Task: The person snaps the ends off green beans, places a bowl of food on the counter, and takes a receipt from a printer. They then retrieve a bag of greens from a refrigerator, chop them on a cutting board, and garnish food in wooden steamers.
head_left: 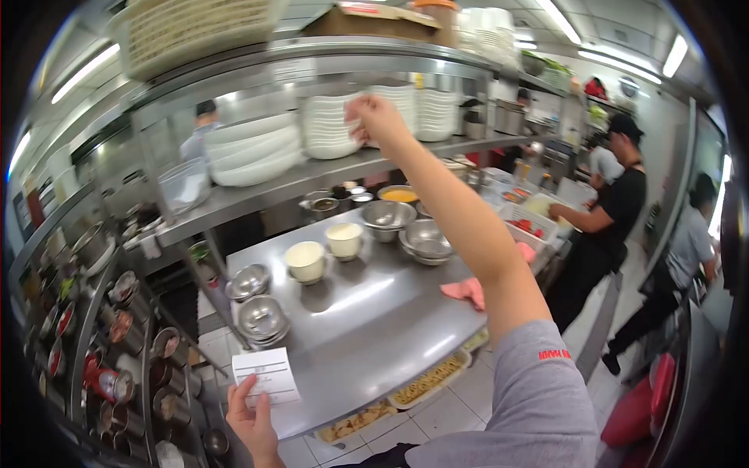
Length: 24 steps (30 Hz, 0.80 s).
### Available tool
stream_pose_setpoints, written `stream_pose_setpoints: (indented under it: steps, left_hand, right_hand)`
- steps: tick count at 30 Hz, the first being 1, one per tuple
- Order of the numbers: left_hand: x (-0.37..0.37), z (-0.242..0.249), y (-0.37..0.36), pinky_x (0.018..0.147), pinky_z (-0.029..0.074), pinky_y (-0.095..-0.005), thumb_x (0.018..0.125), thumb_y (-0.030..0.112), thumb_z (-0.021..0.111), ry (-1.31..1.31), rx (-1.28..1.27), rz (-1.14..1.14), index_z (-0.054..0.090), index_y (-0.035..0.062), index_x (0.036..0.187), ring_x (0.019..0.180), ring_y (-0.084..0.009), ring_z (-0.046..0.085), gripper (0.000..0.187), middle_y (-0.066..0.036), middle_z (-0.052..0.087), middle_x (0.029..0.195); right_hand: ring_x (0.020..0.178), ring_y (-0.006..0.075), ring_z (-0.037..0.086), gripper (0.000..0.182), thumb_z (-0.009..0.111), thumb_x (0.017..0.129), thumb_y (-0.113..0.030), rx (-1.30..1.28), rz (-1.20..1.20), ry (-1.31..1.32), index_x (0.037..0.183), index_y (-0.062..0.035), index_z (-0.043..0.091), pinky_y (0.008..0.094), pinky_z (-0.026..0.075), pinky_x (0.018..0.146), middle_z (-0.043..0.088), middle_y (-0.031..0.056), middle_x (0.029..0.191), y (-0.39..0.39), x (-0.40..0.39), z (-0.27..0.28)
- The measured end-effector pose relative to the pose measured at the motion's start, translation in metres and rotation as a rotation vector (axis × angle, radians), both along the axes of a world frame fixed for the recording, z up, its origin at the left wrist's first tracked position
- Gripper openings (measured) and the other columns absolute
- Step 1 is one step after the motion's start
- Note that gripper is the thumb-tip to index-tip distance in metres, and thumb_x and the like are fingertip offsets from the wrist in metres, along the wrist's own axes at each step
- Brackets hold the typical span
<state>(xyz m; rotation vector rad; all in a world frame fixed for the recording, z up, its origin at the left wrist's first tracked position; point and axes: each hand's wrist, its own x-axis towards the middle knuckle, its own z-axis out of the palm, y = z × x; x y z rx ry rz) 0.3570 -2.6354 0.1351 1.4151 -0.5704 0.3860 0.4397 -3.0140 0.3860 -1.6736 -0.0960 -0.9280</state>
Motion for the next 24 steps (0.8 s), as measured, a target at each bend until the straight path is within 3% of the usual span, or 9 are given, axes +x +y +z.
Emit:
stream_pose_setpoints:
  steps: [3, 5, 7, 10, 13, 15, 16, 21, 24]
  left_hand:
    - [-0.03, -0.02, -0.015, 0.08, 0.037, -0.0238, 0.074, -0.004, 0.049, -0.034, 0.096, -0.135, 0.054, -0.0062, 0.1, 0.089, -0.0151, 0.049, 0.026, -0.007, 0.048, 0.094]
    - [-0.049, -0.05, -0.019, 0.078, 0.039, -0.0238, 0.078, -0.002, 0.048, -0.062, 0.199, -0.288, 0.053, -0.0052, 0.104, 0.087, -0.0159, 0.052, 0.027, -0.008, 0.051, 0.097]
    - [-0.071, -0.08, -0.027, 0.056, 0.037, -0.0199, 0.082, 0.007, 0.055, 0.165, 0.441, -0.507, 0.059, 0.0024, 0.106, 0.064, -0.0073, 0.044, 0.025, -0.001, 0.055, 0.083]
    - [-0.126, -0.097, -0.065, 0.056, 0.037, -0.0194, 0.082, 0.009, 0.055, 0.169, 0.519, -0.679, 0.057, -0.0008, 0.107, 0.063, -0.0072, 0.045, 0.027, -0.002, 0.056, 0.082]
    - [-0.193, -0.094, -0.104, 0.056, 0.037, -0.019, 0.083, 0.009, 0.054, 0.257, 0.462, -0.773, 0.056, -0.0009, 0.107, 0.062, -0.0067, 0.045, 0.027, -0.003, 0.057, 0.081]
    - [-0.227, -0.095, -0.125, 0.063, 0.042, -0.0218, 0.083, 0.009, 0.053, 0.136, 0.491, -0.756, 0.056, -0.0016, 0.108, 0.072, -0.0101, 0.051, 0.027, -0.007, 0.058, 0.088]
    - [-0.24, -0.089, -0.131, 0.076, 0.042, -0.0268, 0.084, 0.007, 0.052, 0.346, 0.734, -0.775, 0.054, -0.0028, 0.109, 0.09, -0.0156, 0.052, 0.027, -0.012, 0.057, 0.1]
    - [-0.294, -0.108, -0.164, 0.073, 0.043, -0.0239, 0.085, 0.006, 0.05, 0.035, 0.628, -0.926, 0.052, -0.0037, 0.112, 0.086, -0.0151, 0.053, 0.029, -0.01, 0.056, 0.1]
    - [-0.322, -0.128, -0.196, 0.064, 0.043, -0.0214, 0.086, 0.006, 0.047, 0.48, 0.395, -0.897, 0.05, -0.0019, 0.115, 0.078, -0.0127, 0.053, 0.03, -0.01, 0.055, 0.095]
  right_hand:
    - [0.057, 0.0082, 0.055, 0.018, 0.057, 0.081, -0.019, -0.283, -0.046, 0.223, 0.088, -0.0022, 0.056, 0.0225, 0.045, 0.05, 0.059, 0.0032, 0.075, -0.033, -0.161, -0.081]
    - [0.059, 0.0074, 0.055, 0.015, 0.056, 0.082, -0.016, -0.266, -0.195, 0.363, 0.088, -0.0026, 0.058, 0.0205, 0.044, 0.052, 0.06, 0.0033, 0.075, -0.055, -0.294, -0.126]
    - [0.06, 0.0062, 0.054, 0.019, 0.059, 0.079, -0.021, -0.128, -0.432, 0.437, 0.086, -0.003, 0.059, 0.0192, 0.043, 0.051, 0.059, 0.0019, 0.072, -0.072, -0.434, -0.174]
    - [0.057, 0.0068, 0.052, 0.017, 0.058, 0.08, -0.021, 0.24, -0.847, 0.56, 0.086, -0.0045, 0.059, 0.0196, 0.042, 0.05, 0.059, 0.0018, 0.072, -0.066, -0.625, -0.224]
    - [0.062, 0.0094, 0.056, 0.015, 0.056, 0.081, -0.021, 0.485, -1.044, 0.458, 0.087, -0.0073, 0.057, 0.0213, 0.044, 0.052, 0.06, 0.002, 0.075, -0.043, -0.737, -0.218]
    - [0.064, 0.0105, 0.057, 0.017, 0.057, 0.081, -0.023, 0.533, -1.089, 0.344, 0.09, -0.0081, 0.056, 0.0231, 0.045, 0.053, 0.06, 0.0028, 0.079, -0.067, -0.801, -0.22]
    - [0.065, 0.0119, 0.057, 0.02, 0.057, 0.081, -0.025, 0.538, -1.119, 0.287, 0.091, -0.008, 0.055, 0.0252, 0.046, 0.055, 0.059, 0.0036, 0.081, -0.087, -0.832, -0.226]
    - [0.064, 0.0211, 0.054, 0.028, 0.056, 0.079, -0.023, 0.769, -1.58, 0.077, 0.099, -0.0061, 0.049, 0.0319, 0.045, 0.055, 0.054, 0.0115, 0.088, -0.19, -0.965, -0.248]
    - [0.071, 0.0285, 0.054, 0.039, 0.058, 0.075, -0.023, 0.92, -1.792, 0.172, 0.107, -0.0035, 0.047, 0.0408, 0.047, 0.059, 0.053, 0.0161, 0.095, -0.265, -1.066, -0.265]
